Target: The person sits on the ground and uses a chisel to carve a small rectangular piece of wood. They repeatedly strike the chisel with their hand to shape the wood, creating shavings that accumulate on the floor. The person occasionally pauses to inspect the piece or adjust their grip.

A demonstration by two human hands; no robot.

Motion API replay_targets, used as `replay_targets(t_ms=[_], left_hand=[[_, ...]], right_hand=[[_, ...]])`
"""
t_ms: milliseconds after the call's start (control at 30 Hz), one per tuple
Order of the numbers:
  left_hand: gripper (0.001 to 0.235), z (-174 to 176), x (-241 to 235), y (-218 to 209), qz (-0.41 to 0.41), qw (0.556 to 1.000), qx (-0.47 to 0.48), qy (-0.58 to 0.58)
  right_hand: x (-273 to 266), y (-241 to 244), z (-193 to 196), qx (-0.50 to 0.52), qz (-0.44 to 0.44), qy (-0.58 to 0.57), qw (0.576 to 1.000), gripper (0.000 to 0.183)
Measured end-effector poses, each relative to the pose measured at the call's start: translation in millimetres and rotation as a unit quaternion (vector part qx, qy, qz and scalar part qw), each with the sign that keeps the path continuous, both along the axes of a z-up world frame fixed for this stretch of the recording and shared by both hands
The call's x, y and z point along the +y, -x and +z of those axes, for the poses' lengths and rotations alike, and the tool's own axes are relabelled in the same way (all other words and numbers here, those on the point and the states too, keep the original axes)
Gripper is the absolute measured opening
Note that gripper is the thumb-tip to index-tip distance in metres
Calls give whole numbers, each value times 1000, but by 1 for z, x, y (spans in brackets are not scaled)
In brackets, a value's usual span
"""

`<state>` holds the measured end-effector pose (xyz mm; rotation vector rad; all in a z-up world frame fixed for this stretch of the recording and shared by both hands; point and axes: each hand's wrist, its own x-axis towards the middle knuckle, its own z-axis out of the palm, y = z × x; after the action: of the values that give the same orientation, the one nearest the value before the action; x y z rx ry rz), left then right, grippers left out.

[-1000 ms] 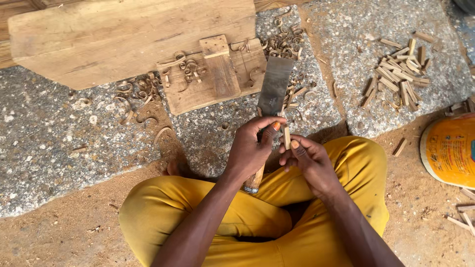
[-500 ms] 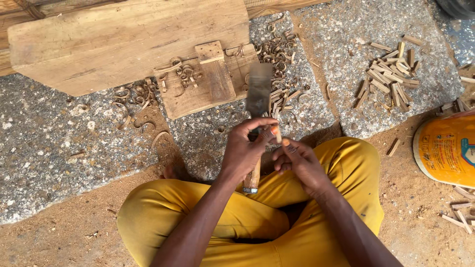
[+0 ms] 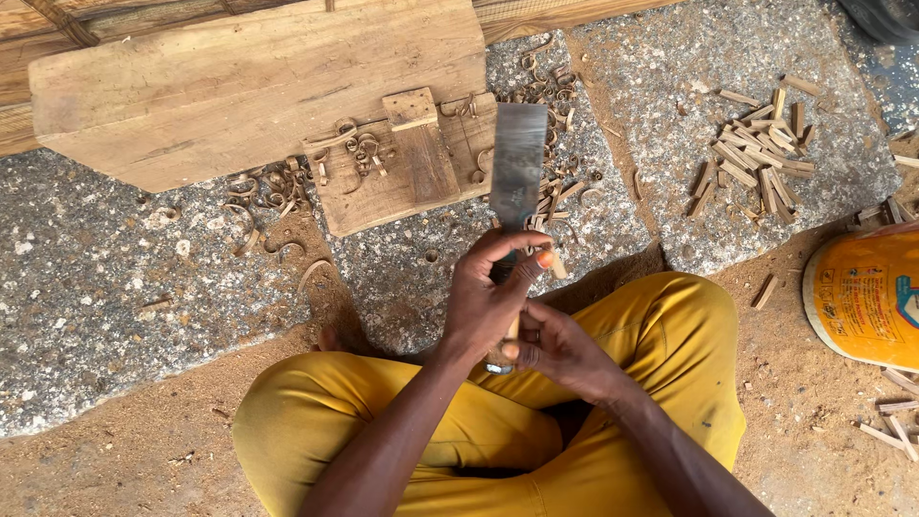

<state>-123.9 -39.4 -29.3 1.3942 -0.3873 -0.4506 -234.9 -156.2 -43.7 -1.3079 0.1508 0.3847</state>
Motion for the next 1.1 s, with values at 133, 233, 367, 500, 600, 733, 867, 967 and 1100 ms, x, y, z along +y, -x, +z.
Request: replay_targets(t_ms=[133, 233, 367, 500, 600, 733, 867, 967, 1100], left_hand=[[23, -2, 0, 7, -30, 997, -66, 28], [24, -1, 0, 6, -63, 996, -48, 41], [25, 6, 5, 3, -135, 990, -42, 17], [24, 21, 15, -9, -217, 969, 111, -32], [25, 28, 23, -32, -53, 991, 122, -27], [32, 39, 45, -75, 209, 967, 139, 36], [31, 39, 39, -106, 263, 952, 157, 7], [24, 22, 34, -128, 281, 952, 121, -9], [23, -16, 37, -132, 323, 945, -20, -48]], right_hand=[[5, 6, -5, -34, -24, -20, 999, 63], [3, 9, -20, -7, -86, -22, 996, 67], [-8, 13, -39, 8, -196, 7, 980, 43], [-17, 12, -36, 15, -262, 41, 964, 17], [-17, 10, -25, -4, -296, 31, 955, 17], [-31, 3, -7, -18, -322, 126, 938, 15], [-32, -3, -5, 34, -345, 165, 923, 13], [-35, -9, -5, 71, -361, 146, 918, 15], [-36, -16, -6, 100, -390, 111, 909, 24]])
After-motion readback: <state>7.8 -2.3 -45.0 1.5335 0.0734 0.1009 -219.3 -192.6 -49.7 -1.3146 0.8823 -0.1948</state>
